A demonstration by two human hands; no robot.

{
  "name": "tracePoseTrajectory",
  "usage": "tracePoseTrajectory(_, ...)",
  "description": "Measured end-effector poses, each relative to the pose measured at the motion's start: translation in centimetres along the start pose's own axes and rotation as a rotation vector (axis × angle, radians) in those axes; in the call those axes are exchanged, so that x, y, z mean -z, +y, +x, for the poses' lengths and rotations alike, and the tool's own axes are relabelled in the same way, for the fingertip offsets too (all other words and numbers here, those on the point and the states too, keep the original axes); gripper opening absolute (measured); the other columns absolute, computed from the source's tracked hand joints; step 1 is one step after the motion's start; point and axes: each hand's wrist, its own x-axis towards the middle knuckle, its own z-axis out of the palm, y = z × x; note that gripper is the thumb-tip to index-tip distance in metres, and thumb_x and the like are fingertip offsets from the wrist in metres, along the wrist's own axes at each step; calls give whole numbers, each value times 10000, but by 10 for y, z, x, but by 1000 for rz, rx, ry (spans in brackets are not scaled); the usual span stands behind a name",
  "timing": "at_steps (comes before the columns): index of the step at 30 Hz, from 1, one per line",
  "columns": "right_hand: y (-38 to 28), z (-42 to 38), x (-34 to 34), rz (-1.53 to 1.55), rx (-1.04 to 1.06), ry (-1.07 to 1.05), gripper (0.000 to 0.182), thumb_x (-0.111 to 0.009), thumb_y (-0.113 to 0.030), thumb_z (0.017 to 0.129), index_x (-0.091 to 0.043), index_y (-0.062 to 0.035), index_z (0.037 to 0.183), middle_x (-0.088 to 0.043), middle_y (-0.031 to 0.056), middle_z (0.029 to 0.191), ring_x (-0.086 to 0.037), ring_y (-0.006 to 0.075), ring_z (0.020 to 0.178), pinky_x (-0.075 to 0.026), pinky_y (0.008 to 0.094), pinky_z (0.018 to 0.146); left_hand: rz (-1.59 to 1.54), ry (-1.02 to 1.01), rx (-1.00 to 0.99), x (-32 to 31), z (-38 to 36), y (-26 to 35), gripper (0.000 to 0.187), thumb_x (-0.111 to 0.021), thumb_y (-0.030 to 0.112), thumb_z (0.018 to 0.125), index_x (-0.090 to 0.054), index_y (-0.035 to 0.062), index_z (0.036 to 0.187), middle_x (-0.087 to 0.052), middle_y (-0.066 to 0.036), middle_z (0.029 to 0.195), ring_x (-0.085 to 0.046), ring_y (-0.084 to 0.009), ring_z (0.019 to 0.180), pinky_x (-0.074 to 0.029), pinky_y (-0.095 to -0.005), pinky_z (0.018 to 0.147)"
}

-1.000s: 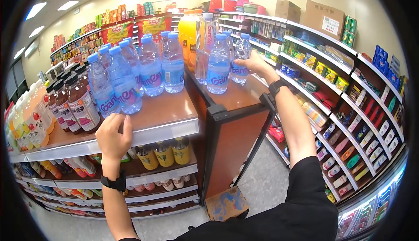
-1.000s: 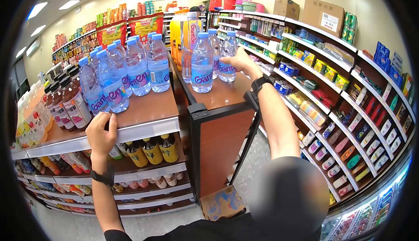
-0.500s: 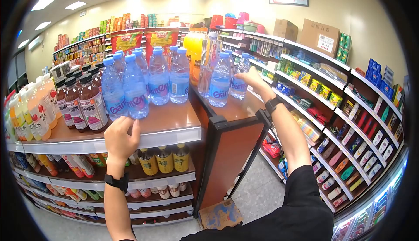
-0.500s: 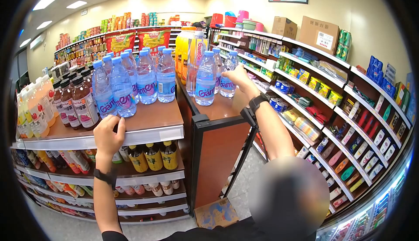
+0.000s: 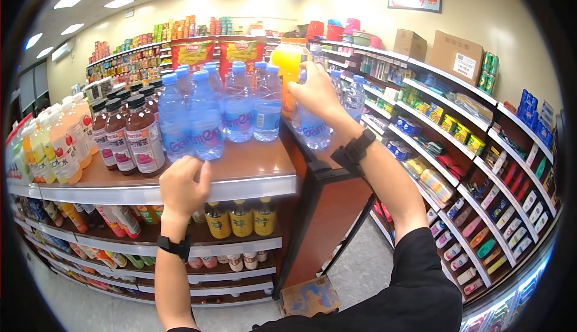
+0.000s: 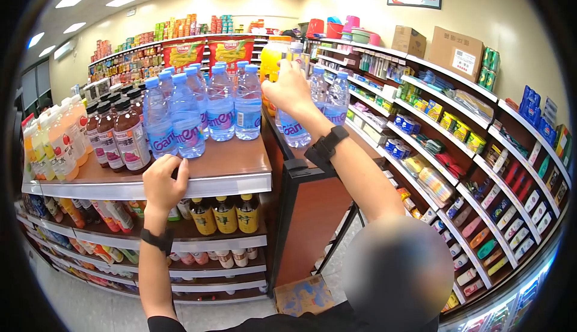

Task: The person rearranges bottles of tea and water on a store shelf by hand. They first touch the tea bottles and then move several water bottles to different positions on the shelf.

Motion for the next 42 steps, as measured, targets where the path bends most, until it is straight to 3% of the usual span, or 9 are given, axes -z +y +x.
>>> tracePoseTrajectory(4, -8, 5, 3, -112, 5, -227, 527, -653, -290, 846, -621, -54, 1316, -649, 225, 1233, -625, 378, 1176, -497, 454, 1006, 1, -3, -3, 0, -1, -2, 199, -677, 147, 901, -624, 39, 744, -597, -117, 717, -604, -324, 655, -468, -404, 587)
tracePoseTrajectory(9, -10, 0, 6, -177, 51, -191, 400, -671, -237, 880, -644, -109, 1258, -685, 204, 1189, -659, 375, 1120, -520, 473, 953, -12, 28, 0, -3, -1, -4, 241, -697, 184, 882, -587, 54, 711, -572, -112, 693, -596, -324, 657, -473, -420, 578)
tracePoseTrajectory(20, 49, -5, 43, -41, 28, -68, 392, -659, -203, 894, -566, -1, 1217, -670, 293, 1151, -643, 456, 1103, -504, 490, 960, 9, 4, -6, -2, 0, -3, 196, -680, 146, 896, -622, 36, 744, -606, -114, 726, -615, -324, 661, -477, -402, 592)
tracePoseTrajectory(28, 57, -13, 56, 105, -34, -109, 426, -694, -195, 880, -550, 12, 1224, -661, 293, 1165, -640, 440, 1116, -494, 474, 981, 7, -3, 4, -1, 0, 0, 195, -682, 147, 897, -625, 33, 750, -610, -119, 733, -618, -328, 671, -483, -403, 609)
tracePoseTrajectory(32, 52, -10, 43, 25, 78, -74, 481, -682, -181, 844, -552, 12, 1264, -581, 269, 1279, -561, 417, 1230, -454, 453, 1060, 2, 28, -2, -4, -1, -2, 239, -694, 187, 884, -598, 49, 713, -572, -108, 698, -599, -324, 664, -472, -424, 580)
tracePoseTrajectory(34, 42, -9, 33, -76, 280, 217, 528, -681, -153, 843, -541, 9, 1325, -576, 252, 1290, -554, 402, 1237, -431, 444, 1086, 3, 30, -4, -3, 0, -1, 239, -693, 186, 885, -599, 48, 713, -573, -109, 694, -601, -322, 663, -472, -423, 581)
tracePoseTrajectory(36, 27, -6, 27, -64, 325, 240, 554, -670, -138, 834, -522, 32, 1340, -570, 258, 1298, -540, 409, 1251, -418, 439, 1107, -15, 22, 6, -2, 0, 0, 242, -694, 189, 885, -600, 50, 711, -575, -110, 693, -601, -321, 662, -472, -423, 581)
tracePoseTrajectory(40, -21, -6, 14, 157, 262, -13, 662, -685, -234, 839, -453, 55, 1388, -541, 293, 1312, -520, 450, 1270, -431, 467, 1094, -9, 16, 1, -3, -1, -2, 208, -682, 152, 898, -619, 43, 732, -593, -114, 708, -602, -320, 651, -465, -403, 584)
tracePoseTrajectory(42, -25, 8, -5, 191, 34, -312, 776, -720, -308, 821, -407, 118, 1390, -552, 341, 1324, -547, 458, 1264, -460, 464, 1074, 1, 14, -1, -2, -1, -1, 212, -683, 156, 898, -619, 46, 729, -595, -113, 706, -603, -318, 651, -465, -404, 581)
